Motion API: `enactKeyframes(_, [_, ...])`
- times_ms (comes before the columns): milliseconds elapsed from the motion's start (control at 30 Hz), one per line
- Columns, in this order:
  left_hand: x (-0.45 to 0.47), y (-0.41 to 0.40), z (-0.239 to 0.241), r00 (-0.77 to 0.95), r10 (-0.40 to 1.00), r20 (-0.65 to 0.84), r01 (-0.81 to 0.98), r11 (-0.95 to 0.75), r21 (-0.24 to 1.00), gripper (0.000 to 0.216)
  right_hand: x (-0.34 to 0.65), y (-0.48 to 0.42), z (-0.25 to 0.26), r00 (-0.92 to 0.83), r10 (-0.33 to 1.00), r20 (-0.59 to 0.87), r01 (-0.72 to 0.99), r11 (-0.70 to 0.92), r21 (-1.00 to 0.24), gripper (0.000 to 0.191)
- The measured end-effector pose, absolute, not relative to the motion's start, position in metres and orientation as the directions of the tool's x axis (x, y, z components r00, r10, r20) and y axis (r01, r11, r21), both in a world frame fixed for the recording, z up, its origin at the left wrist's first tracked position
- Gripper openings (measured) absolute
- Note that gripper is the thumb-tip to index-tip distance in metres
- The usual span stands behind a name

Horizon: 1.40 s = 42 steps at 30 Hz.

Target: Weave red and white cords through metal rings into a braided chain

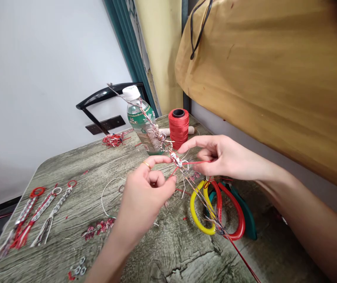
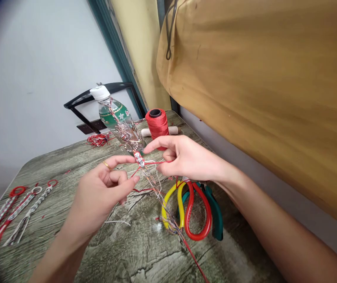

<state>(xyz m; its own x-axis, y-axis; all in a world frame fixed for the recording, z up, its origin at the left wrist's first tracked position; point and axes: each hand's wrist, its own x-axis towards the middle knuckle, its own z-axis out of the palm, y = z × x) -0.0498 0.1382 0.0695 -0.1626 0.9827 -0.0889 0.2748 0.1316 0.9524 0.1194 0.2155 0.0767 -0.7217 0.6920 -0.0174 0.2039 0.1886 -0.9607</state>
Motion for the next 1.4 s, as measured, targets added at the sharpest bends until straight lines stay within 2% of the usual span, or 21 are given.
enactKeyframes(133, [-0.039, 0.135, 0.058, -0.296, 0.949, 0.108, 0.414, 0.025, 0.910, 0.015, 0.115, 0.211, 0.073, -0.708, 0.704, 0.055, 0.155, 0.232, -0.960, 0.014])
enactKeyframes(267, [-0.037, 0.131, 0.050, -0.323, 0.918, 0.228, 0.487, -0.045, 0.872, 0.008, 0.115, 0.209, 0.075, -0.680, 0.731, 0.059, 0.201, 0.263, -0.944, 0.015])
enactKeyframes(367, [-0.039, 0.129, 0.049, -0.295, 0.929, 0.224, 0.489, -0.054, 0.871, 0.009, 0.116, 0.208, 0.075, -0.684, 0.729, 0.024, 0.255, 0.270, -0.929, 0.015])
enactKeyframes(467, [-0.039, 0.130, 0.050, -0.279, 0.940, 0.198, 0.489, -0.038, 0.871, 0.010, 0.115, 0.207, 0.073, -0.709, 0.705, -0.001, 0.265, 0.266, -0.927, 0.024])
enactKeyframes(567, [-0.038, 0.130, 0.051, -0.273, 0.944, 0.186, 0.471, -0.037, 0.881, 0.011, 0.113, 0.207, 0.072, -0.723, 0.691, -0.022, 0.264, 0.247, -0.932, 0.018])
enactKeyframes(733, [-0.039, 0.129, 0.053, -0.261, 0.952, 0.160, 0.435, -0.031, 0.900, 0.011, 0.114, 0.206, 0.073, -0.728, 0.684, -0.039, 0.246, 0.208, -0.947, 0.021])
enactKeyframes(933, [-0.041, 0.129, 0.058, -0.263, 0.957, 0.119, 0.416, 0.001, 0.909, 0.010, 0.119, 0.210, 0.081, -0.807, 0.585, -0.085, 0.248, 0.204, -0.947, 0.012])
enactKeyframes(1033, [-0.042, 0.130, 0.057, -0.241, 0.958, 0.155, 0.429, -0.038, 0.902, 0.010, 0.119, 0.212, 0.081, -0.822, 0.562, -0.090, 0.260, 0.229, -0.938, 0.012])
enactKeyframes(1167, [-0.045, 0.132, 0.054, -0.207, 0.953, 0.223, 0.418, -0.120, 0.900, 0.011, 0.118, 0.212, 0.078, -0.783, 0.616, -0.091, 0.334, 0.293, -0.896, 0.015])
enactKeyframes(1300, [-0.048, 0.134, 0.055, -0.234, 0.954, 0.189, 0.413, -0.079, 0.907, 0.008, 0.118, 0.212, 0.079, -0.713, 0.700, -0.029, 0.440, 0.415, -0.796, 0.012])
enactKeyframes(1400, [-0.048, 0.134, 0.057, -0.255, 0.942, 0.219, 0.438, -0.089, 0.895, 0.008, 0.119, 0.210, 0.081, -0.692, 0.721, 0.015, 0.473, 0.469, -0.746, 0.010])
